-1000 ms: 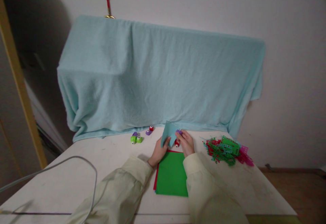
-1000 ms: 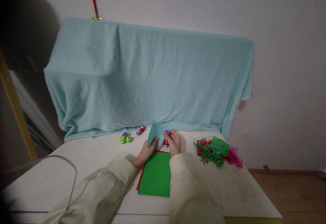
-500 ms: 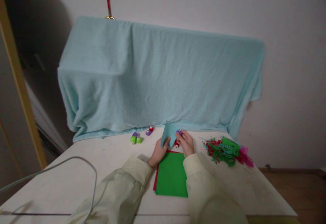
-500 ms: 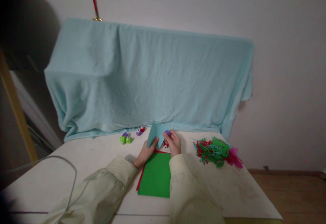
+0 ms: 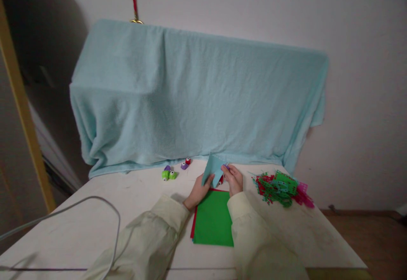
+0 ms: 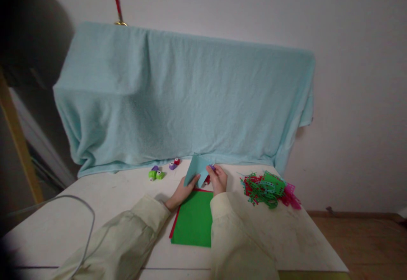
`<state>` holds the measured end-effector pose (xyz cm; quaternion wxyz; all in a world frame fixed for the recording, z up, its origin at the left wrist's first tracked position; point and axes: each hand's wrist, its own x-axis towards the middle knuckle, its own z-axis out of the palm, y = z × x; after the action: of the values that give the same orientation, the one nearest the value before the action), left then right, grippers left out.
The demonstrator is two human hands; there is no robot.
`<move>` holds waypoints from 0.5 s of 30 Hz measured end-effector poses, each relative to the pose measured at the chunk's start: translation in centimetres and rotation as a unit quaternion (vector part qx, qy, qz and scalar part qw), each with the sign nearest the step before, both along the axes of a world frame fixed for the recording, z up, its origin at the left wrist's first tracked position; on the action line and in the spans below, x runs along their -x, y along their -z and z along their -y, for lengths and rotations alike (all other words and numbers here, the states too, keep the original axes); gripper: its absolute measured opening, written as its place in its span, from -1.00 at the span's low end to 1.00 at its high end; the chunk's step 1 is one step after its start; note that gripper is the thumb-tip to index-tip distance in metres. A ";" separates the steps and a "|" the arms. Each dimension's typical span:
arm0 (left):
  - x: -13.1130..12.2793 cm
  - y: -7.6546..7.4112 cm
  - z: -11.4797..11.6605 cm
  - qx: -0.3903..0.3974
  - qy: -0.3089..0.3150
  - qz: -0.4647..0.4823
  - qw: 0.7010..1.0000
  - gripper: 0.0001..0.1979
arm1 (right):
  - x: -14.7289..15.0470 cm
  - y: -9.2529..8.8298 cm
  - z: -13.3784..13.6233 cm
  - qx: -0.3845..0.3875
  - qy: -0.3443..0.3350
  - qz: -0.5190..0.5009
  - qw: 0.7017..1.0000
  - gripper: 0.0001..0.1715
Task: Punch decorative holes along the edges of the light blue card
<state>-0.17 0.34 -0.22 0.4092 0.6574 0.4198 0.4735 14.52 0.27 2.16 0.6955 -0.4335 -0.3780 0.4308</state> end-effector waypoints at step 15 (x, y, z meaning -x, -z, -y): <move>0.4 0.5 -0.5 0.063 -0.088 0.054 0.993 -0.53 | 0.1 0.7 -0.7 -0.039 -0.001 -0.042 0.998 -0.48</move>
<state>-0.53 0.86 -0.70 0.4286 0.5639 0.4828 0.5151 14.40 0.93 1.46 0.7267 -0.3876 -0.3649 0.4342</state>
